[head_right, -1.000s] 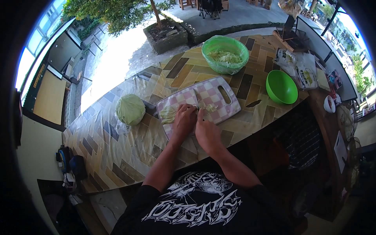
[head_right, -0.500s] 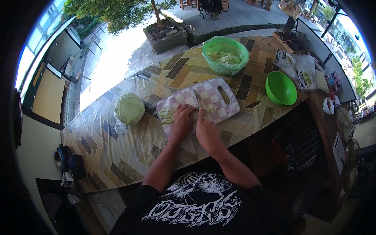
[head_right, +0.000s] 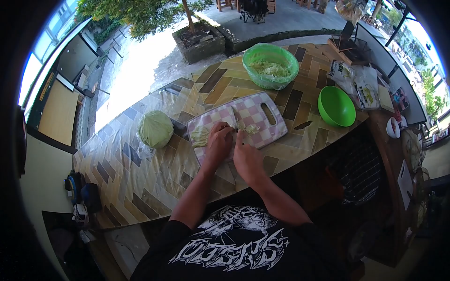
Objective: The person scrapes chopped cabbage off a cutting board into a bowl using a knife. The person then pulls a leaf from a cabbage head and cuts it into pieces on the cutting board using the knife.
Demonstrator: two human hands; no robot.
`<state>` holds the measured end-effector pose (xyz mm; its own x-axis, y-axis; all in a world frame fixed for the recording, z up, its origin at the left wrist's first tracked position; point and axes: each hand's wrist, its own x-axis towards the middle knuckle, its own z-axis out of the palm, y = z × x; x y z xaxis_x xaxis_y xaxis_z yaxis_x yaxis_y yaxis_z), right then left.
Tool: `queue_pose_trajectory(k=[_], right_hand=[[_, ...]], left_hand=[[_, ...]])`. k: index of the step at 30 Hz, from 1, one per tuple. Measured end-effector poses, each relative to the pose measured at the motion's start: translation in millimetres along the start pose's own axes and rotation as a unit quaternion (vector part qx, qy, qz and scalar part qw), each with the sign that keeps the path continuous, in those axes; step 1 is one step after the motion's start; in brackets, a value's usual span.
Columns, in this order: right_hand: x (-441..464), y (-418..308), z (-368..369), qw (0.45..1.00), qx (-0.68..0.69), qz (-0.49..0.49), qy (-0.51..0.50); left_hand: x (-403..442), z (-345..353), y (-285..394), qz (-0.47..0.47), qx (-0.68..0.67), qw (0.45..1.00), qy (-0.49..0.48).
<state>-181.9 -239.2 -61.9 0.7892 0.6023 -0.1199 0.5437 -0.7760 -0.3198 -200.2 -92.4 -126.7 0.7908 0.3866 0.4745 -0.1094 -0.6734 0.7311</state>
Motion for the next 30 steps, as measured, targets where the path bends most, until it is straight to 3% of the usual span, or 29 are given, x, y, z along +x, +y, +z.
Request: queue_pose_trajectory(k=[8,14,20,23,30], right_hand=[[22.1,10.4,12.9,0.998,-0.006,-0.034,0.059],[2.3,-4.5,3.0,0.999,-0.009,-0.019,0.037],[20.3,2.0,17.8,0.999,-0.003,-0.028,0.044],[22.7,10.2,5.1,0.998,0.004,-0.041,0.041],[3.8,-5.8,12.3,1.0,-0.009,-0.004,0.016]], left_hand=[[1.4,-1.7,-4.2,0.028,0.027,0.999,-0.003],[0.5,-1.1,-6.1,0.038,0.023,0.999,0.004],[1.8,-4.8,2.1,-0.068,-0.033,0.997,-0.004],[-0.3,-0.2,-10.5,-0.002,0.008,1.0,0.006],[1.0,-1.9,-7.4,-0.021,-0.005,1.0,0.007]])
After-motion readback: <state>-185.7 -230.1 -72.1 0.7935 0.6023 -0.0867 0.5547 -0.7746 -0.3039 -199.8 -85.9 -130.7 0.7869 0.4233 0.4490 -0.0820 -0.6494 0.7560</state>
